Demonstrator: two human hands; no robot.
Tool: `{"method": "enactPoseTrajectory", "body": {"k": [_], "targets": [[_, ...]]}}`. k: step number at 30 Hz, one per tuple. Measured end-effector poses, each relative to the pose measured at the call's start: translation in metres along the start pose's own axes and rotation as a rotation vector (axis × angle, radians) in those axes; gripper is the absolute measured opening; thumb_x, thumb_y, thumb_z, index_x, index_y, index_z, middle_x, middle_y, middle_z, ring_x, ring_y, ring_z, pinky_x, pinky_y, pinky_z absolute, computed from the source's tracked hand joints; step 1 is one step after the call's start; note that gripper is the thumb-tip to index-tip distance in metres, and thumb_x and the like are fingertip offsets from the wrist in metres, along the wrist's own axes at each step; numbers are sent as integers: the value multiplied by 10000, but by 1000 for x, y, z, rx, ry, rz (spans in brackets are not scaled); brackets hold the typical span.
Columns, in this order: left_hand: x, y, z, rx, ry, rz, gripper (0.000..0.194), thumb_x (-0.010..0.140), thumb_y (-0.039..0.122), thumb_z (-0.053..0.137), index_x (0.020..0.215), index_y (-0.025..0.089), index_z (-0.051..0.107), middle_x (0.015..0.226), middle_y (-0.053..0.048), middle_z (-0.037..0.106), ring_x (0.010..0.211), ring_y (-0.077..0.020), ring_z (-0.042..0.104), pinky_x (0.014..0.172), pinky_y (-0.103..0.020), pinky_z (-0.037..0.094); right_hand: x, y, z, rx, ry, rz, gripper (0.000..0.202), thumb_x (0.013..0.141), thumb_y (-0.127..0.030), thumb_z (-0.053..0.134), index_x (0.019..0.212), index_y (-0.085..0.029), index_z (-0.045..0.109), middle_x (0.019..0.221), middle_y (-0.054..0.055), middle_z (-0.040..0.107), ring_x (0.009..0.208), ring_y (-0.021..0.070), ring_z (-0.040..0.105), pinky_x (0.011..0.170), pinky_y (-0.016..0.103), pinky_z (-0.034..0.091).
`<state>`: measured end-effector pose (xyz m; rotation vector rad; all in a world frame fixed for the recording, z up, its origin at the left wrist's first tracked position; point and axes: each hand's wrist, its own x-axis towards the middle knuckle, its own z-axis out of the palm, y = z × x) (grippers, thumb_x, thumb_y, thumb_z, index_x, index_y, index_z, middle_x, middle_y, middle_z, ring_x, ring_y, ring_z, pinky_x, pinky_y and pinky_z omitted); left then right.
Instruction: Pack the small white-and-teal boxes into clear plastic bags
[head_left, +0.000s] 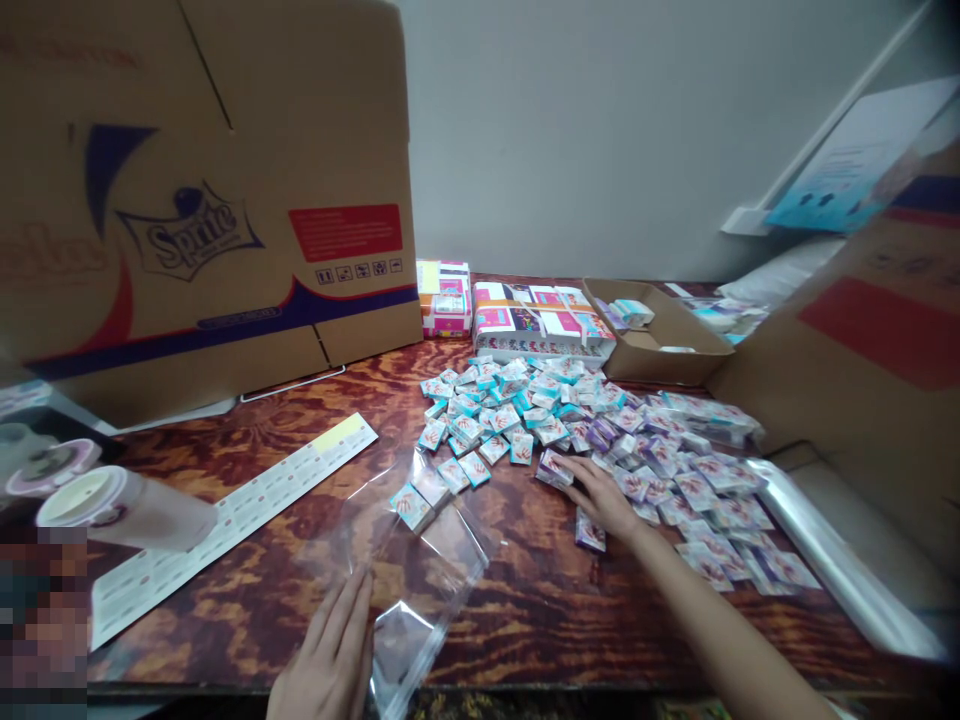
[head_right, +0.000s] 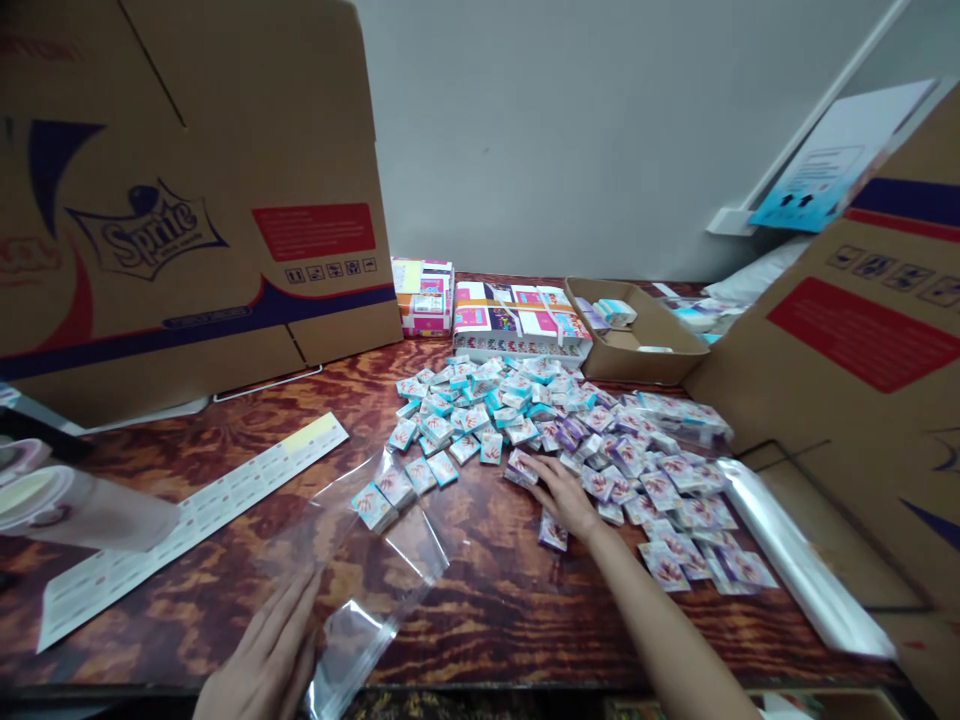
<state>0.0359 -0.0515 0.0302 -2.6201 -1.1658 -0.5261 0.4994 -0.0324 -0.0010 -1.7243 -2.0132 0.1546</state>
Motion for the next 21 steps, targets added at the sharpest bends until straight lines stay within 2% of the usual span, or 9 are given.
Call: {"method": "enactPoseTrajectory", "body": {"k": [4,8,11,13,16,19,21], "targets": [[1,3,-4,-20,-16,-27,628,863,162,380,1434,183,119,1300,-66,516,1167,-194,484,846,-241,492,0,-1,3,-19,-29,11,452,879,-298,456,1322,-256,373,1233,92,503,1135,215,498,945,381,429],[3,12,-9,-35,-100,-100,674,836,64,353,1436,197,76,1358,-67,456,1210,-184,445,806,-199,500,3,0,4,-10,-19,9,408,885,-282,426,1290,-236,390,1194,103,524,1112,223,513,919,390,445],[4,19,-12,-21,-143,-145,749,788,-25,319,1434,201,16,1388,-76,414,1255,-204,394,828,-230,497,8,-18,-2,-24,6,23,417,887,-286,416,1300,-242,387,1193,112,520,1102,240,517,918,405,441],[6,22,-14,-18,-174,-171,781,764,-57,305,1432,197,-10,1404,-88,387,1273,-215,369,870,-269,485,8,-48,-7,-9,31,19,441,888,-289,414,1325,-252,365,1226,114,496,1130,247,495,942,407,424],[7,24,-15,-32,-210,-189,804,735,-83,291,1431,178,-14,1434,-103,328,1296,-224,332,916,-302,462,0,-114,-7,61,-14,-61,472,879,-261,427,1344,-283,351,1271,98,466,1168,241,468,951,378,429],[6,26,-12,-63,-232,-182,797,725,-92,284,1432,161,18,1455,-108,280,1325,-234,274,934,-319,453,-8,-178,12,94,-78,-214,487,855,-209,447,1333,-286,386,1218,110,499,1097,234,523,889,358,483],[6,28,-9,-81,-224,-168,797,720,-100,280,1431,151,21,1452,-121,281,1334,-242,251,944,-344,448,-8,-207,32,84,-117,-261,502,831,-142,439,1315,-272,420,1178,118,524,1059,232,547,871,361,497]]}}
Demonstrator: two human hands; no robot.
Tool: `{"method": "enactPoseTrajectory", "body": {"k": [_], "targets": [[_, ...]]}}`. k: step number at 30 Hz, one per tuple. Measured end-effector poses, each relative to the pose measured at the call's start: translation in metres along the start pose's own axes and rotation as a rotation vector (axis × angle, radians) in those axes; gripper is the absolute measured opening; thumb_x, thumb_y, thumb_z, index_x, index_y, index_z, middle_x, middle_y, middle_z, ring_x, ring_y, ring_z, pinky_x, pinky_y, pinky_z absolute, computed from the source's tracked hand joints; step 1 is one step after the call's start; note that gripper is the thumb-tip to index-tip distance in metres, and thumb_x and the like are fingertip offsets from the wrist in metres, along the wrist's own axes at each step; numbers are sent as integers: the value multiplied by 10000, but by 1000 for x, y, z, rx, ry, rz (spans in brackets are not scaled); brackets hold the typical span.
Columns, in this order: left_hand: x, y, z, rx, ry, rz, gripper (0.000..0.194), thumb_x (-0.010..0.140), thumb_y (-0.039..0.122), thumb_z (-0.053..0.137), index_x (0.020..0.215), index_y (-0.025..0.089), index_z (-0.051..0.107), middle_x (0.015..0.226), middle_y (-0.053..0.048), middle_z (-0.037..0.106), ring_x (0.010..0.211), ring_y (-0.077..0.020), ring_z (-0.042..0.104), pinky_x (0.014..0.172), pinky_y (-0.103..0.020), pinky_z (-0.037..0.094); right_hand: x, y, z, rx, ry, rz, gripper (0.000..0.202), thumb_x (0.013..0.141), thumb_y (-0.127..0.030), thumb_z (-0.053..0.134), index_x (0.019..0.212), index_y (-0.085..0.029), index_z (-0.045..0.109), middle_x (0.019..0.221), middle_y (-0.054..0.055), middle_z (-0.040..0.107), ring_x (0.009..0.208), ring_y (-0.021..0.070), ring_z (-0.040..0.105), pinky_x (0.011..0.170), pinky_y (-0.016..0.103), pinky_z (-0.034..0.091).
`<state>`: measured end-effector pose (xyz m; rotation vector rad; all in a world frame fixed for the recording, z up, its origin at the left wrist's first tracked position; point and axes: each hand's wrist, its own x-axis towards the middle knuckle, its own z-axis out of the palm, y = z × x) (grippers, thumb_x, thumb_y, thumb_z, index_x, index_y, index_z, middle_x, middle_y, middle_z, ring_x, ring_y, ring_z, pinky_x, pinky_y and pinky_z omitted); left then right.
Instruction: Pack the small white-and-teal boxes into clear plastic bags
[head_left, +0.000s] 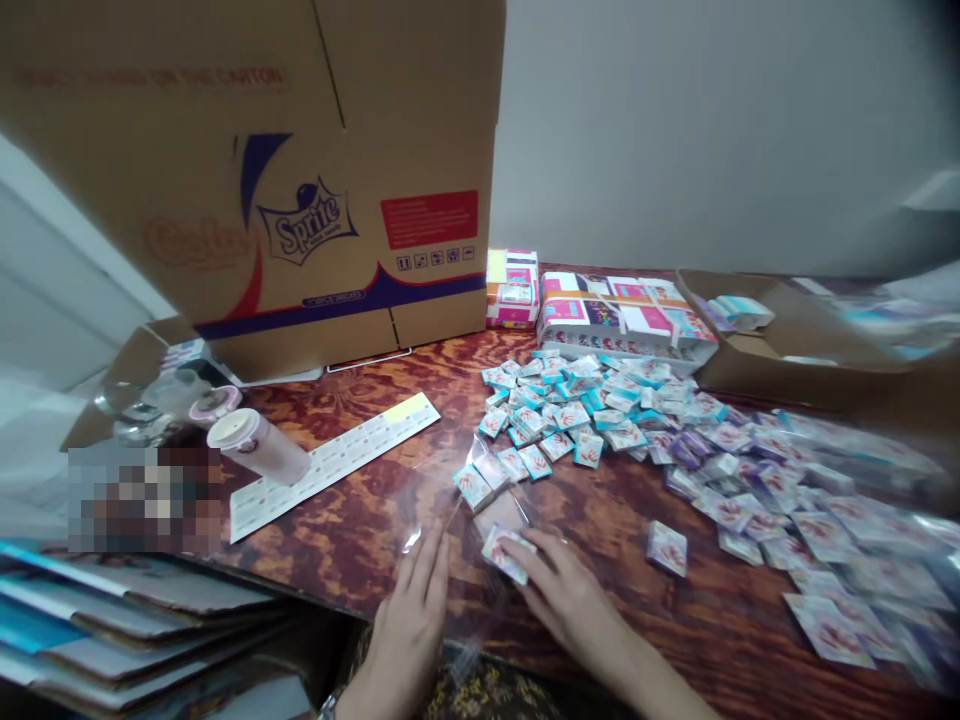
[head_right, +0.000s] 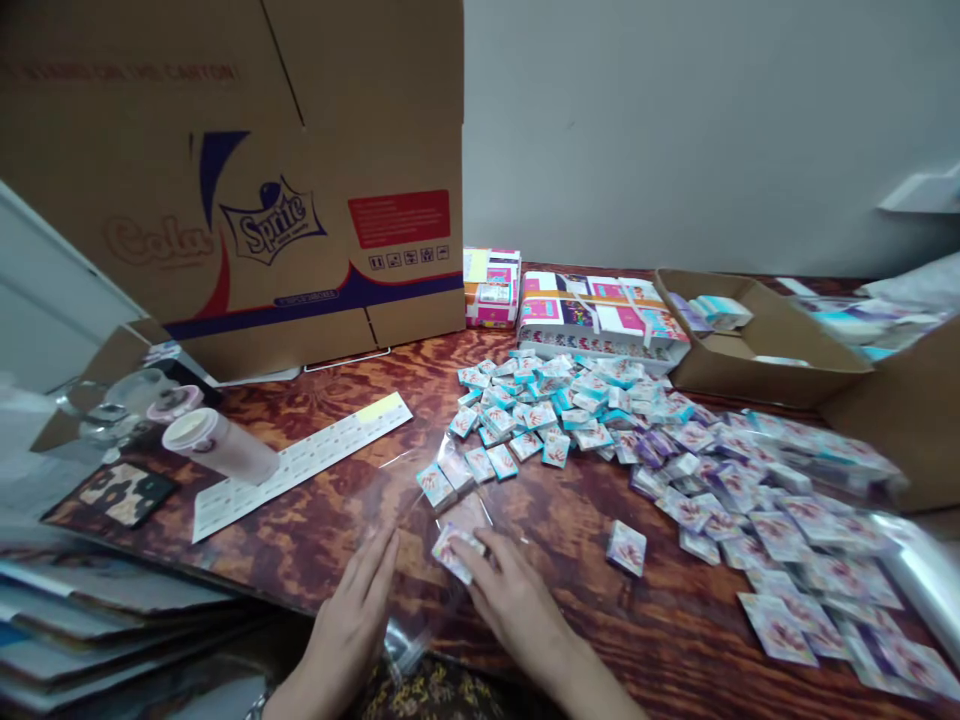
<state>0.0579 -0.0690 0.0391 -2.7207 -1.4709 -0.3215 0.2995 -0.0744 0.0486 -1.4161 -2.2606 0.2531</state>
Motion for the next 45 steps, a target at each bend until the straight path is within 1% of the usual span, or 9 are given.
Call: {"method": "enactPoseTrajectory", "body": {"k": [7,17,22,26,30,34,39,43,45], "targets": [[7,7,4,-106,29,71,787,717,-106,271,1427,111,10,1453,-176,247,1352,-256,195,1005,-411,387,36,-23,56,1,129,51,543,806,-90,462,1321,-253,412,1163,142,518,1057,259,543,839,409,514],[4,10,18,-228,1,123,787,713,-106,262,1426,99,0,1460,-171,228,1358,-255,155,1018,-403,385,52,-27,94,36,213,180,560,823,-77,435,1334,-303,405,1093,97,510,925,218,576,769,337,525],[3,7,21,-243,-2,128,781,722,-109,251,1425,108,-10,1460,-163,229,1358,-256,150,1006,-395,401,51,-22,88,-140,177,218,549,810,-152,488,1326,-325,419,1048,121,508,826,239,574,648,370,531],[3,7,16,-251,-20,110,847,655,-134,245,1426,117,1,1474,-150,182,1361,-251,138,1019,-407,383,32,-26,70,-98,138,122,487,847,-241,478,1329,-250,413,1084,136,522,863,235,569,686,353,522],[5,6,10,-240,-5,142,837,666,-131,239,1426,117,-11,1468,-146,201,1360,-245,146,1013,-397,392,21,-29,66,-112,-16,41,268,853,-170,452,1079,-207,592,884,84,616,780,221,577,688,339,499],[6,8,7,-220,-6,157,827,672,-129,231,1423,109,-22,1461,-154,216,1356,-242,164,1005,-401,397,39,-26,80,-171,-124,55,217,785,-117,541,961,-205,631,820,56,642,747,225,575,645,323,479],[9,8,6,-205,-3,173,815,680,-127,235,1423,97,-15,1452,-166,240,1351,-243,180,1001,-388,404,62,-27,86,-112,-136,69,257,800,-104,526,993,-241,626,882,38,654,778,206,581,668,298,469],[9,3,7,-215,11,169,808,691,-129,237,1424,103,-13,1453,-159,245,1353,-235,183,993,-360,416,53,-23,60,31,-102,5,198,843,-181,488,997,-218,606,921,55,646,781,187,590,688,286,478],[8,-1,8,-221,-7,155,830,669,-142,231,1427,110,5,1455,-148,248,1352,-228,195,992,-351,416,47,-8,40,91,-8,18,187,878,-206,440,982,-213,595,876,55,647,787,180,595,715,284,476]]}}
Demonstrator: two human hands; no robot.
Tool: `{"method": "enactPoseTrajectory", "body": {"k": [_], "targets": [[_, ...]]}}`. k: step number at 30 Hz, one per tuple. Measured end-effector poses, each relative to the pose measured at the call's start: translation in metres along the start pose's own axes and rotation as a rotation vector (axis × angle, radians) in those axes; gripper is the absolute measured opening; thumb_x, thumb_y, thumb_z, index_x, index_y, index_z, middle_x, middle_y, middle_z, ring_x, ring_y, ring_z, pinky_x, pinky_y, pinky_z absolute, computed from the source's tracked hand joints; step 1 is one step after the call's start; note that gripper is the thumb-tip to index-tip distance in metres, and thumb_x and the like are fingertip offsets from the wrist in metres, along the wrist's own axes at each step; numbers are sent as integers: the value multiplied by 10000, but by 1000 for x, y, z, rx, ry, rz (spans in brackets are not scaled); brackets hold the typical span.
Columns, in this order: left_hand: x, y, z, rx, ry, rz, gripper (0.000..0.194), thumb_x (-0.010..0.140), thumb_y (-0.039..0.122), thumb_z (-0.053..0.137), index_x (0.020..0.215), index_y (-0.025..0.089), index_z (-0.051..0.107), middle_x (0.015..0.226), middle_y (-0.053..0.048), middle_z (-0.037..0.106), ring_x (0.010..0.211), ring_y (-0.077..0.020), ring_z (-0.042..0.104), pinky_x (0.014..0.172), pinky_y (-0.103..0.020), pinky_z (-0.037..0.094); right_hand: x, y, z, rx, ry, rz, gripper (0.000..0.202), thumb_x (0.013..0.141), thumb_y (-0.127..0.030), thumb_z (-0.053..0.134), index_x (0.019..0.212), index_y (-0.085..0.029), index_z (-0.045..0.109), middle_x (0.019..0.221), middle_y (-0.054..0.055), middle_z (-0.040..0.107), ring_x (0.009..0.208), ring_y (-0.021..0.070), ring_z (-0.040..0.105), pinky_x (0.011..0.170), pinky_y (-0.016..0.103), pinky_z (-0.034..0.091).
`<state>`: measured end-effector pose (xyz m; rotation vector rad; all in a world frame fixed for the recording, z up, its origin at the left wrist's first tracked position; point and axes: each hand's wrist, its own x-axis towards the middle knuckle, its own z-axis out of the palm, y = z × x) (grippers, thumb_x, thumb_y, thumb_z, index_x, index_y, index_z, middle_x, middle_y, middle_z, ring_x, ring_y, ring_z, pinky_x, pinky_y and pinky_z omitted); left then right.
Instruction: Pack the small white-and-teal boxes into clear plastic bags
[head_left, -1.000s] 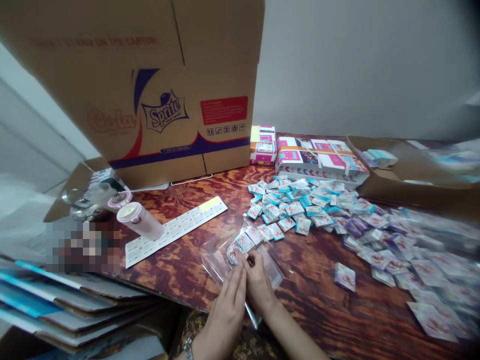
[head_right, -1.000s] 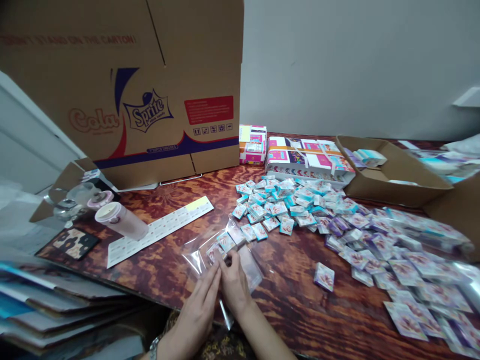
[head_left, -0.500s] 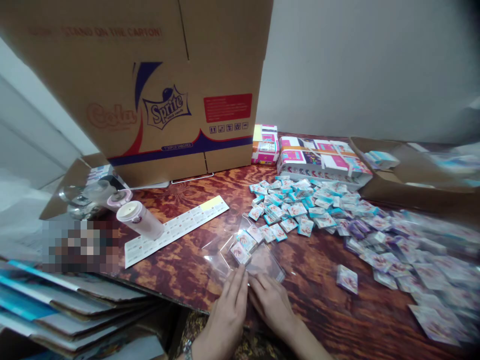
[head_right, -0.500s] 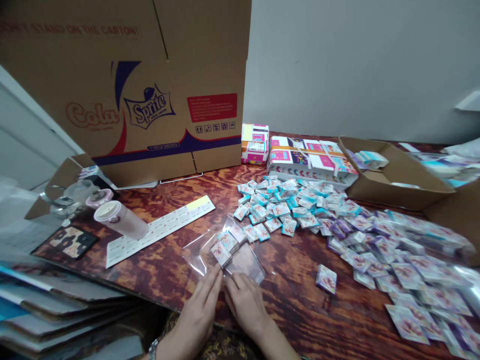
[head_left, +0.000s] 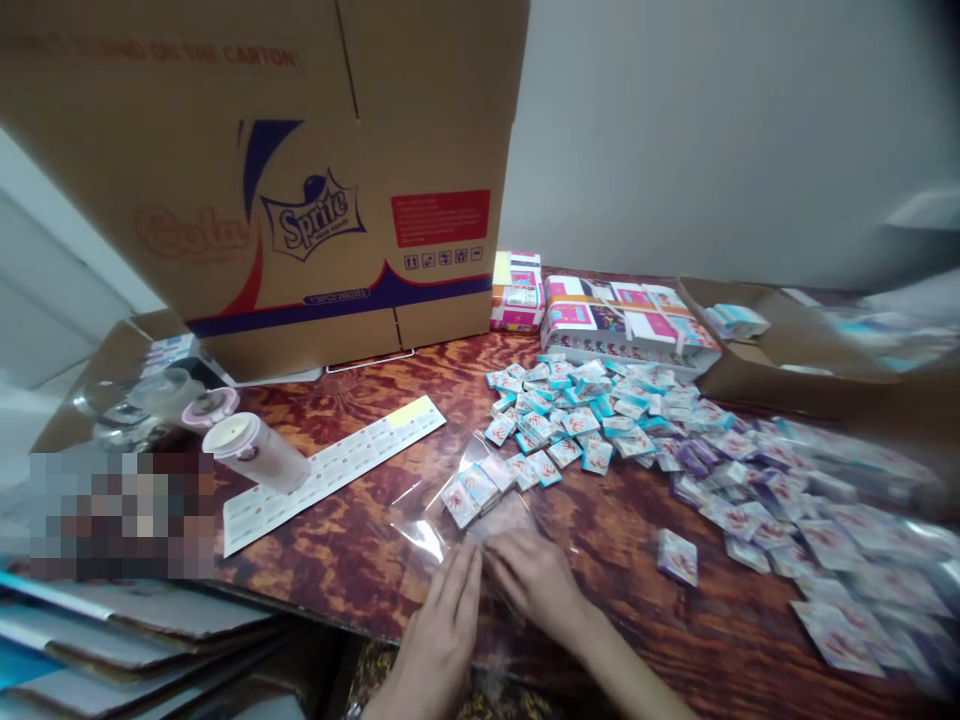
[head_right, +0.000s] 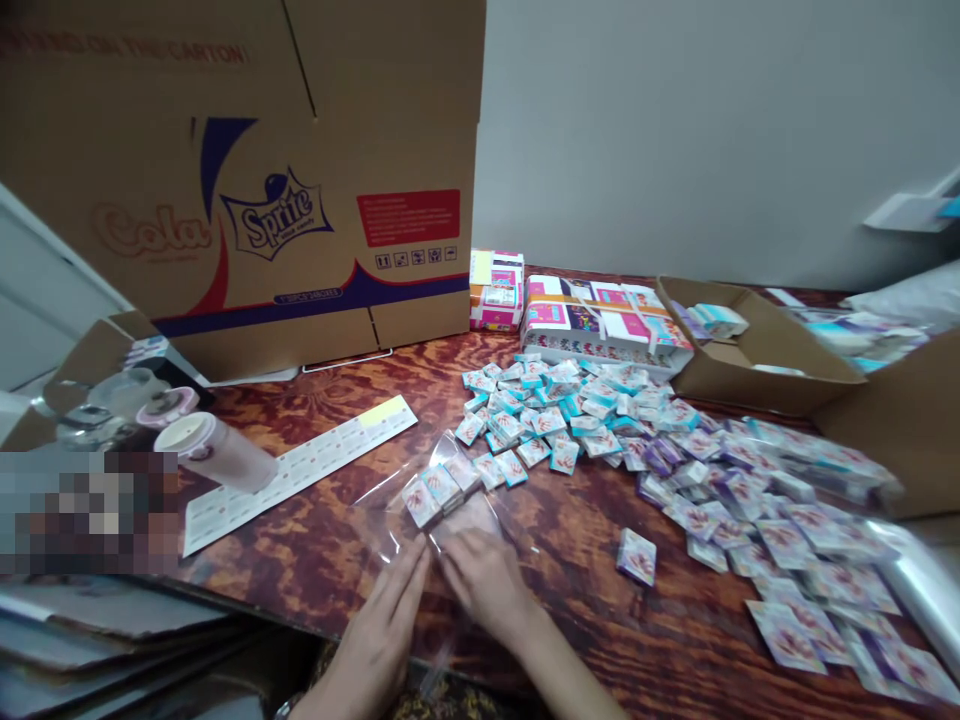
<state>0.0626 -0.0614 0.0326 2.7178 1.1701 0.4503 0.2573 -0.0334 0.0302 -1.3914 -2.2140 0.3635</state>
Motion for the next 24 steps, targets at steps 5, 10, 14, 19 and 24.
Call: {"method": "enactPoseTrajectory", "body": {"k": [5,10,14,19,24], "targets": [[-4,-11,-6,4,36,-7,841,661,-137,244,1431,121,25,1442,-162,283,1343,-232,232,988,-367,412,6,69,-30,-192,302,342,226,903,-248,408,1026,-163,577,934,104,624,876,218,583,798,334,458],[-9,-19,-13,33,72,-9,824,676,-107,267,1433,128,41,1432,-162,308,1341,-235,236,974,-359,425,16,120,-16,-327,95,297,283,814,-217,532,1088,-188,596,1039,112,593,901,227,565,806,337,459],[-14,-21,-8,60,101,3,795,684,-100,277,1429,98,83,1413,-165,345,1345,-236,223,980,-341,419,16,115,-15,-308,141,299,316,839,-212,483,1141,-166,565,1036,119,575,931,222,547,841,339,442],[-12,-20,-2,57,108,5,779,696,-94,268,1430,114,110,1415,-150,347,1331,-229,265,976,-342,423,33,86,-4,-243,177,270,415,829,-222,496,1244,-207,477,1080,109,533,982,226,515,856,343,431],[-10,-21,-6,98,52,20,779,715,-92,274,1432,121,59,1411,-154,351,1315,-225,301,963,-329,435,42,80,12,-277,166,330,289,816,-235,525,1099,-180,546,990,110,566,888,228,539,769,337,454]]}}
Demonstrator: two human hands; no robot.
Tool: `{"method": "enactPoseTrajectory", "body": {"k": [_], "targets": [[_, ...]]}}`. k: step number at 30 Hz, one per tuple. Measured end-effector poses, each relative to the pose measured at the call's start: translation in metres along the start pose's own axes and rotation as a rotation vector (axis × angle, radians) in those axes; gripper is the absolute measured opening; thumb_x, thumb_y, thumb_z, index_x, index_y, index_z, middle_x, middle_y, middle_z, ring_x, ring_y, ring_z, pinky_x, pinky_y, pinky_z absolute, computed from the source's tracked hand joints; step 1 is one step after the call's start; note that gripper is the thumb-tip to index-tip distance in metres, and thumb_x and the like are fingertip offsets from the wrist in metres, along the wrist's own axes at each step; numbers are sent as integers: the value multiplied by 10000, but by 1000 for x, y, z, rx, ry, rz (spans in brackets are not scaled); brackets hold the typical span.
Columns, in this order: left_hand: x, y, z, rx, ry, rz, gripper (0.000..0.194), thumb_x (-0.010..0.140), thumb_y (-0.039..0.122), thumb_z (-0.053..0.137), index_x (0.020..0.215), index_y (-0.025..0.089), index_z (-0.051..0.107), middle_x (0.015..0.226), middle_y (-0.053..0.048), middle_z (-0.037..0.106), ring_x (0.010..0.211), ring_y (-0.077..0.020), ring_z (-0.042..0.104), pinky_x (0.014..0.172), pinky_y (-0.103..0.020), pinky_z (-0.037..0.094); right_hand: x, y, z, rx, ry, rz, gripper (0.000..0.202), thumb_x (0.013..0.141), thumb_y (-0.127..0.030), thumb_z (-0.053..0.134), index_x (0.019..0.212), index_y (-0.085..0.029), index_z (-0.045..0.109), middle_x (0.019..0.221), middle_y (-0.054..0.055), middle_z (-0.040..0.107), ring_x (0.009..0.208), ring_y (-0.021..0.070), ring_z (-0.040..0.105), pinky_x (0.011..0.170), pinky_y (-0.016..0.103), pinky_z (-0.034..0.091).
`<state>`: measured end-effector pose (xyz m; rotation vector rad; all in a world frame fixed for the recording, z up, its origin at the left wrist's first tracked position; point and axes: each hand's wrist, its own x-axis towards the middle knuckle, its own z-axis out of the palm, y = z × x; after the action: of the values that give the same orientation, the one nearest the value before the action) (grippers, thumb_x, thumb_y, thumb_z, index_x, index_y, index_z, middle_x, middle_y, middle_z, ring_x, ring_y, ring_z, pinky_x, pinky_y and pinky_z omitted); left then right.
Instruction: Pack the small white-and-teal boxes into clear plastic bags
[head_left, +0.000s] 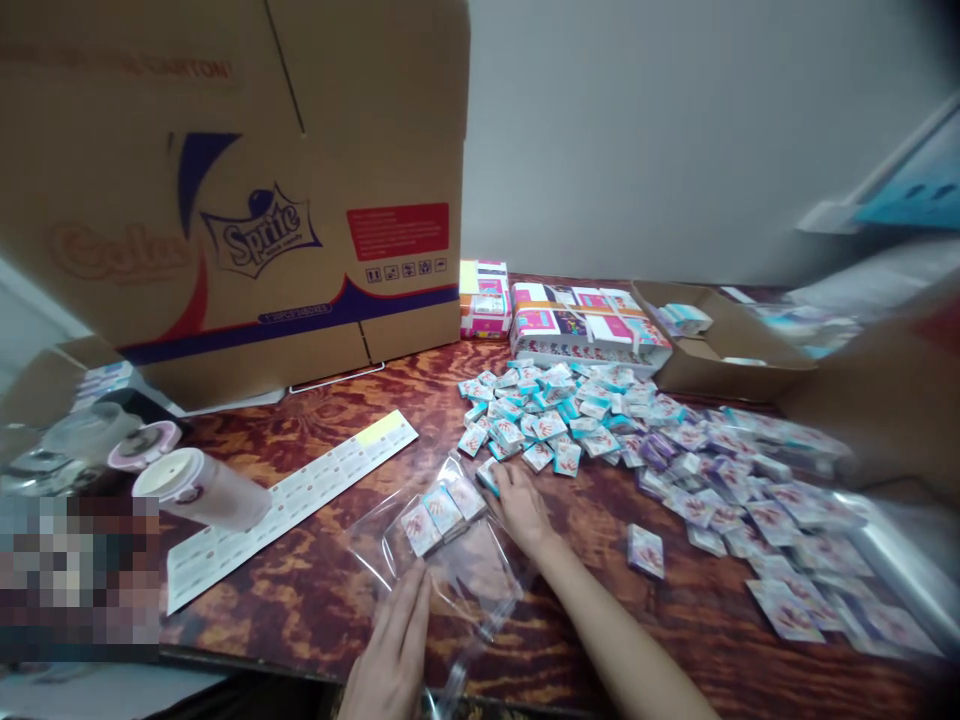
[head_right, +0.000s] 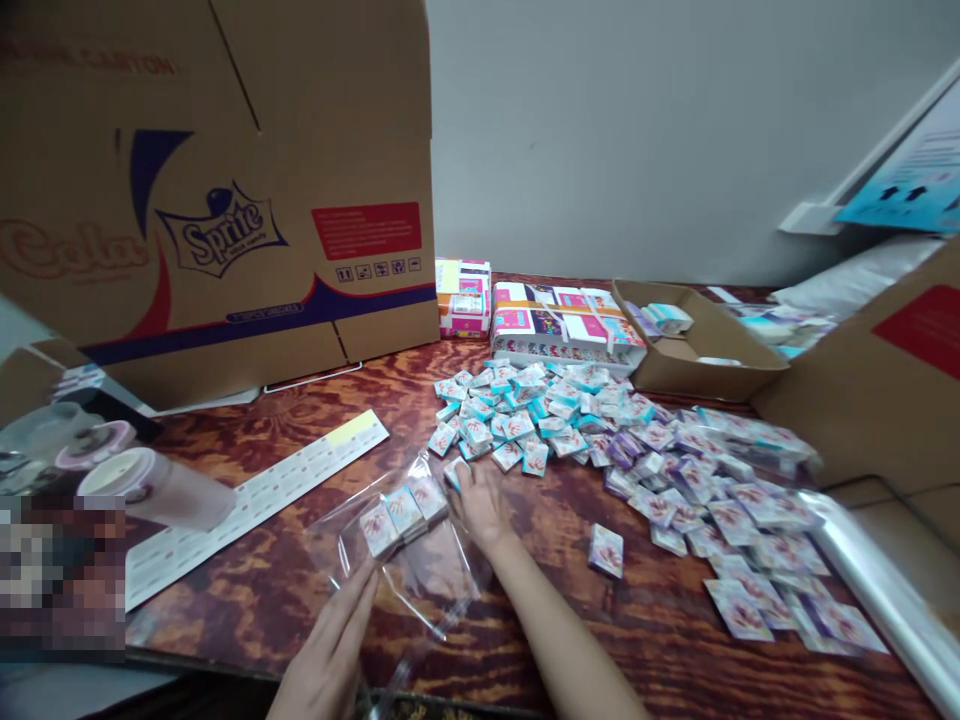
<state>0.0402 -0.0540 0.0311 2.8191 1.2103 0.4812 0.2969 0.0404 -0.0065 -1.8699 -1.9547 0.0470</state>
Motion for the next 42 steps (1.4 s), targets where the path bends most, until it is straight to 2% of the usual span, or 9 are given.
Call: {"method": "enactPoseTrajectory", "body": {"k": [3,8,11,15,19,26,32,37,42], "targets": [[0,-2,-1,22,-17,25,764,733,-94,263,1431,118,37,1399,-164,366,1304,-229,323,961,-344,437,-5,13,-8,12,47,18,281,843,-243,482,1112,-171,518,973,102,567,914,219,532,805,337,447],[0,-3,1,6,-13,36,767,731,-93,264,1432,117,32,1390,-165,377,1294,-230,341,959,-336,438,-9,50,-28,65,516,312,461,898,-327,380,1314,-130,340,1169,175,456,1096,266,438,913,423,397],[0,-2,2,-3,1,28,777,729,-94,266,1433,140,36,1392,-149,382,1291,-218,348,954,-314,442,-3,69,-20,-3,633,389,508,891,-375,379,1324,-110,344,1174,202,412,1117,310,408,912,488,380],[2,0,0,-31,-29,15,786,726,-94,277,1434,156,47,1423,-138,332,1308,-217,318,987,-323,411,3,83,-6,-58,573,401,547,863,-390,428,1331,-119,343,1184,201,370,1101,326,413,881,508,402],[1,0,2,-43,1,-6,794,715,-97,284,1434,160,65,1430,-133,321,1314,-220,306,984,-319,415,-7,80,-17,24,504,364,578,852,-312,430,1378,-140,265,1158,174,386,1088,298,448,858,448,445],[-3,-2,5,-38,9,-17,759,745,-78,286,1434,154,70,1417,-142,346,1323,-237,283,968,-352,433,-41,50,-35,89,14,16,600,829,-213,463,1394,-250,265,1105,107,467,985,234,539,836,371,478],[-5,-1,3,-57,19,-49,759,749,-89,283,1434,162,75,1426,-143,331,1331,-231,262,989,-346,410,-47,49,-40,-10,64,27,590,858,-367,488,1392,-214,289,1146,130,486,1044,253,510,862,389,459],[-8,0,4,-83,6,-79,763,755,-86,285,1435,182,67,1436,-130,316,1333,-225,259,994,-341,410,-52,54,-40,-32,124,-7,427,889,-332,444,1290,-185,442,1043,113,563,958,231,538,834,374,462],[-9,0,2,-110,-14,-95,763,757,-80,278,1434,188,49,1443,-130,303,1331,-219,263,1003,-353,401,-57,52,-35,-28,152,-10,407,888,-321,451,1273,-189,458,1094,118,546,997,238,520,862,390,454]]}}
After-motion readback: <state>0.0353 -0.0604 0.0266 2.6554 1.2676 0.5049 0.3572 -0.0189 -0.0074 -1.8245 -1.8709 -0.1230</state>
